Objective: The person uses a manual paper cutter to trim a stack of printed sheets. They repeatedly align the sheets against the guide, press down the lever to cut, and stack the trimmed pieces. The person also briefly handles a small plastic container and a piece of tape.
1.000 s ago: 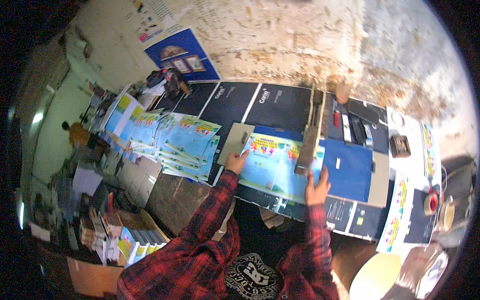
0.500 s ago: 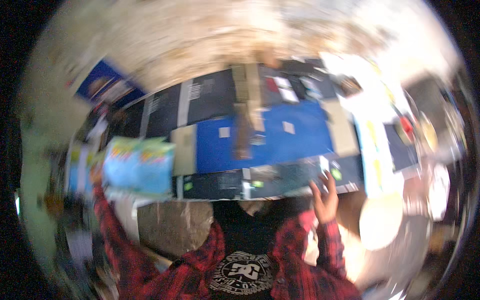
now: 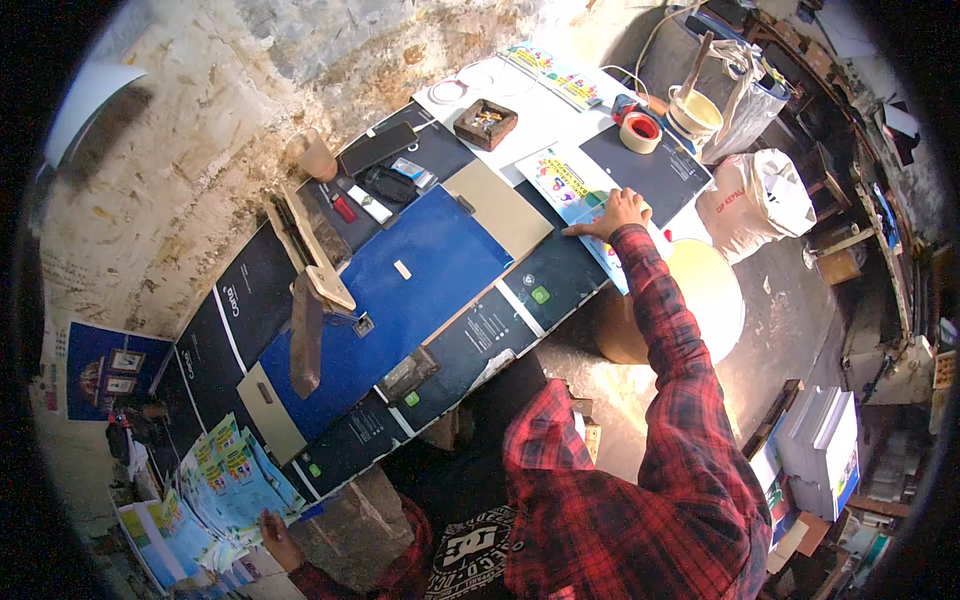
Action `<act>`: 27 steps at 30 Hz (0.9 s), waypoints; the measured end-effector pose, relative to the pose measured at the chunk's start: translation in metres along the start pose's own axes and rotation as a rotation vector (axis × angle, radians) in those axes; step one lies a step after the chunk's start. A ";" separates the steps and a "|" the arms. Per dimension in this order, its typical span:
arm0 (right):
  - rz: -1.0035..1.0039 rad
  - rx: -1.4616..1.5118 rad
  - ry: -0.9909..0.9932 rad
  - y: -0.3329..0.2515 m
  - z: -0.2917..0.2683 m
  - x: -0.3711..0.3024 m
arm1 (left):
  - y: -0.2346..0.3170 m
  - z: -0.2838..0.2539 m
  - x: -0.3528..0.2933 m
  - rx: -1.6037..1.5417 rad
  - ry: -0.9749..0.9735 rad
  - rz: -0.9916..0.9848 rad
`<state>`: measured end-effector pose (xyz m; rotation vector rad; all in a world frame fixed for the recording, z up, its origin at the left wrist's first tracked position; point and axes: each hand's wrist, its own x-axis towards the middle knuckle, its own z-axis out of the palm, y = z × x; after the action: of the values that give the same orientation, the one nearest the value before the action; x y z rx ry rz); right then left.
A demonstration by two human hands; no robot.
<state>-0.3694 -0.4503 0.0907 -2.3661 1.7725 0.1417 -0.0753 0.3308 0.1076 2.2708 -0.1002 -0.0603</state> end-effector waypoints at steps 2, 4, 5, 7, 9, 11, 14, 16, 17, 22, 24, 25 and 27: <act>-0.020 -0.024 -0.015 -0.016 0.005 0.006 | 0.020 -0.002 -0.042 -0.018 0.024 -0.011; -0.002 -0.041 -0.018 -0.019 0.006 0.007 | 0.043 -0.002 -0.056 0.066 0.011 -0.053; 0.004 -0.041 -0.018 -0.021 0.007 0.004 | 0.057 -0.005 -0.063 0.110 0.005 -0.074; 0.031 -0.047 0.017 -0.019 0.006 0.000 | 0.110 -0.004 -0.071 0.135 -0.092 0.069; 0.057 -0.049 0.087 -0.019 0.004 -0.005 | 0.153 0.003 -0.074 0.016 -0.213 0.163; 0.067 -0.022 0.070 -0.018 0.001 -0.003 | 0.182 0.015 -0.074 -0.247 -0.362 0.208; 0.061 0.055 -0.005 -0.008 0.002 0.007 | 0.213 0.058 -0.068 -0.383 -0.699 0.423; 0.074 0.086 -0.013 -0.002 0.004 0.010 | 0.251 0.101 -0.063 -0.363 -0.932 0.553; 0.053 0.166 0.014 0.004 0.006 0.011 | 0.262 0.122 -0.062 -0.368 -1.035 0.600; 0.016 0.555 0.297 0.052 0.037 0.022 | 0.302 0.230 -0.068 -0.516 -1.165 0.730; -0.087 0.551 0.291 0.017 0.002 -0.021 | 0.308 0.251 -0.065 -0.556 -1.014 0.702; -0.166 0.554 0.275 0.005 -0.020 -0.049 | 0.313 0.255 -0.066 -0.560 -0.917 0.672; -0.429 0.602 0.086 -0.002 -0.051 -0.098 | 0.323 0.258 -0.068 -0.496 -0.580 0.775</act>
<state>-0.3968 -0.3676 0.1588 -2.2307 1.0768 -0.4862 -0.1800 -0.0665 0.1887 1.5356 -1.1229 -0.2932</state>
